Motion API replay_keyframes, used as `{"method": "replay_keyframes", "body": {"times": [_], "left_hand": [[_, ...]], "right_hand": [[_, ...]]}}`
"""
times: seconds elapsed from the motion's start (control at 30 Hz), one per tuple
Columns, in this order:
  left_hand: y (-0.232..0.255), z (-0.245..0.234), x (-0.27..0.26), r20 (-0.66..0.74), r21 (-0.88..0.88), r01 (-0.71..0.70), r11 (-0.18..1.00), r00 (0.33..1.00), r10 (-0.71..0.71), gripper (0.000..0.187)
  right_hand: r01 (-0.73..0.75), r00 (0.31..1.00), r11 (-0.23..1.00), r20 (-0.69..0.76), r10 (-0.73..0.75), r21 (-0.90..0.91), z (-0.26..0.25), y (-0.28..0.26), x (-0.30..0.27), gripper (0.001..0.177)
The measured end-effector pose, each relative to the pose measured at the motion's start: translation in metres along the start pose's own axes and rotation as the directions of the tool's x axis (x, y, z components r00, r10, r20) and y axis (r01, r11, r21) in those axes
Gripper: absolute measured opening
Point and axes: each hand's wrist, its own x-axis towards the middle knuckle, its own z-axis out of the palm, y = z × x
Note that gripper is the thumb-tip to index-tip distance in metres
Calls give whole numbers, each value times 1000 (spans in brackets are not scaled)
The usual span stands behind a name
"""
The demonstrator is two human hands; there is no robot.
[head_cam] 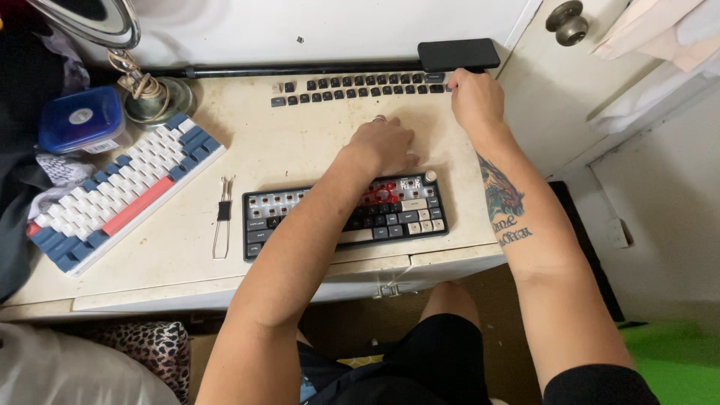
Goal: The person uses a red keycap puller to remove black keycaps from a mechanical keyboard. They place the removed keycaps in a row on the desk and continue removing more keys from the board.
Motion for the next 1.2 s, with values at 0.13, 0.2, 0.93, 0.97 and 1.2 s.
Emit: {"method": "replay_keyframes", "body": {"times": [0.13, 0.2, 0.93, 0.97, 1.2], "left_hand": [[0, 5, 1, 2, 16, 19, 1000, 1000, -19, 46], [-2, 10, 4, -3, 23, 22, 1000, 1000, -22, 45], [-33, 44, -222, -651, -118, 93, 989, 745, -147, 60], [-34, 51, -231, -672, -122, 106, 987, 723, -161, 60], [-29, 74, -255, -737, -175, 143, 974, 637, -226, 79]], "right_hand": [[30, 999, 1000, -26, -30, -11, -8, -6, -1, 6], [66, 993, 998, -103, -64, 12, -20, -11, -2, 5], [335, 799, 830, 333, -501, 445, -140, -168, -96, 21], [336, 806, 836, 327, -494, 434, -140, -169, -99, 20], [242, 853, 883, 346, -391, 402, -143, -178, -108, 24]]}}
